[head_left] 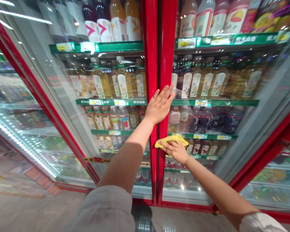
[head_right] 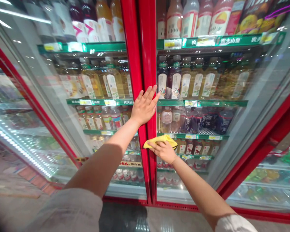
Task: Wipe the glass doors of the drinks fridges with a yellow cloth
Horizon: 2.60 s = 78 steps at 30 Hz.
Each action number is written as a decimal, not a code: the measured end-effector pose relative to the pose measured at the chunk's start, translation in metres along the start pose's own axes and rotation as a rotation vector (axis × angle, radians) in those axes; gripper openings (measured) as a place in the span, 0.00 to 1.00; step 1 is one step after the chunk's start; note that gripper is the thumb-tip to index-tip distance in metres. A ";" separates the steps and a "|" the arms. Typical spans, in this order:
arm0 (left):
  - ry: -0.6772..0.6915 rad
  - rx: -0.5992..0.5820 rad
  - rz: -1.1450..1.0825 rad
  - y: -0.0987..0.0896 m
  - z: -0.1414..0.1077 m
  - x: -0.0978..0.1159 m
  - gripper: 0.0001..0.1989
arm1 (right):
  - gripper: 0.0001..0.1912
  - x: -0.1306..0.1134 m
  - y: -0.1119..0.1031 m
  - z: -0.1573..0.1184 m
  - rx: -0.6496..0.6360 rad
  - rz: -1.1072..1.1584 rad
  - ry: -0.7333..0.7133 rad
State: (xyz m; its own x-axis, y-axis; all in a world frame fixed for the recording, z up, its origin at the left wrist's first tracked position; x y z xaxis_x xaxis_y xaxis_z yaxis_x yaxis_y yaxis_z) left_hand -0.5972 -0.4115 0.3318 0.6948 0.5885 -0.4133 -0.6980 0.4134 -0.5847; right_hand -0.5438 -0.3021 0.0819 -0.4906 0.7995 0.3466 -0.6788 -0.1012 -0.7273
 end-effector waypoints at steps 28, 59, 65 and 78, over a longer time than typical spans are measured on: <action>0.017 0.174 -0.091 0.005 0.000 -0.014 0.41 | 0.29 0.043 0.006 -0.109 0.328 -0.243 0.660; -0.097 0.184 0.300 -0.001 -0.014 -0.013 0.46 | 0.28 0.178 -0.259 0.172 0.442 -0.374 0.329; -0.080 0.169 0.396 -0.004 -0.018 -0.012 0.45 | 0.24 0.140 -0.227 0.153 0.355 -0.452 -0.043; -0.087 0.211 0.459 -0.058 -0.022 -0.070 0.36 | 0.39 0.149 -0.287 0.170 0.559 -0.298 0.048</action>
State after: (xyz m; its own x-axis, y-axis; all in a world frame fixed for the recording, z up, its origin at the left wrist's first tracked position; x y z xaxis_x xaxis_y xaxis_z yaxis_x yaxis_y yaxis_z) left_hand -0.6017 -0.4920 0.3788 0.2979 0.7943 -0.5295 -0.9538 0.2246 -0.1996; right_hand -0.5144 -0.2547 0.4429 -0.2201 0.8656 0.4498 -0.9716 -0.1538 -0.1796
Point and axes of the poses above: each hand's wrist, its own z-axis towards the middle knuckle, its own y-axis out of the palm, x = y × z, the point moved 4 cm from there along z, towards the middle knuckle
